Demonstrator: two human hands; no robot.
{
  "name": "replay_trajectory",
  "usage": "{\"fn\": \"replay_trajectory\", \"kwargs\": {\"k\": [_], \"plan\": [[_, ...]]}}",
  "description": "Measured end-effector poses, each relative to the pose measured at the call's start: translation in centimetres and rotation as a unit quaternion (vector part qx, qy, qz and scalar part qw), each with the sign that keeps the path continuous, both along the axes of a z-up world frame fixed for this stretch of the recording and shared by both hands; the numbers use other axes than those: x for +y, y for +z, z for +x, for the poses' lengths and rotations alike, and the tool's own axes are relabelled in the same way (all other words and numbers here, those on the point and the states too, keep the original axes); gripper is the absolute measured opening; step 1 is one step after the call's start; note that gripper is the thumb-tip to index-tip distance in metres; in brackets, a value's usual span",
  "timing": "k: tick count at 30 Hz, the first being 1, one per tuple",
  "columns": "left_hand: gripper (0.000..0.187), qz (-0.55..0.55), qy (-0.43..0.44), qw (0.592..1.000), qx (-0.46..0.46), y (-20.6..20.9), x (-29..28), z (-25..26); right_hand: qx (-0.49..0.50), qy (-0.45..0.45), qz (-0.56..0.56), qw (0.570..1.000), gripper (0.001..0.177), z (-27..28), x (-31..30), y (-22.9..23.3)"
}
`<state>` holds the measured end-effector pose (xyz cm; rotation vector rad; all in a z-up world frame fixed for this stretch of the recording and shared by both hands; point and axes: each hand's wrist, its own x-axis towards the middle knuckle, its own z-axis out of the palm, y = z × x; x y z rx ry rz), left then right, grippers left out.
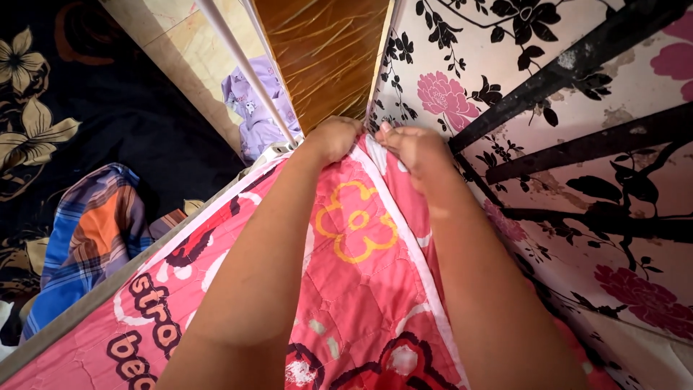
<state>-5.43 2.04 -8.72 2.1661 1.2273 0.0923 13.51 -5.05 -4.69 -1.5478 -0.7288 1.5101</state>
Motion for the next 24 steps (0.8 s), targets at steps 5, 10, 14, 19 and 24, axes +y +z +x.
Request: {"fn": "replay_trajectory", "kwargs": {"k": [5,10,14,19,24], "plan": [[0.034,-0.021,0.016,1.0,-0.006,0.7,-0.2,0.2,0.024,0.001,-0.047,0.999,0.027,-0.5,-0.2,2.0],[0.034,-0.14,0.102,0.983,-0.059,4.4,-1.4,0.5,0.01,0.01,-0.089,0.996,0.027,-0.9,-1.4,4.5],[0.034,-0.131,0.103,0.983,-0.074,1.5,-0.5,0.3,-0.122,0.043,0.045,0.991,0.023,-0.4,-2.7,3.7],[0.034,-0.027,0.032,0.999,-0.021,1.1,-0.5,0.0,-0.3,-0.01,0.251,0.92,0.016,-2.9,-2.3,4.4],[0.03,0.027,-0.02,0.999,0.035,-0.8,0.2,-0.1,-0.449,-0.023,0.311,0.837,0.008,-3.8,-0.2,3.0]]}}
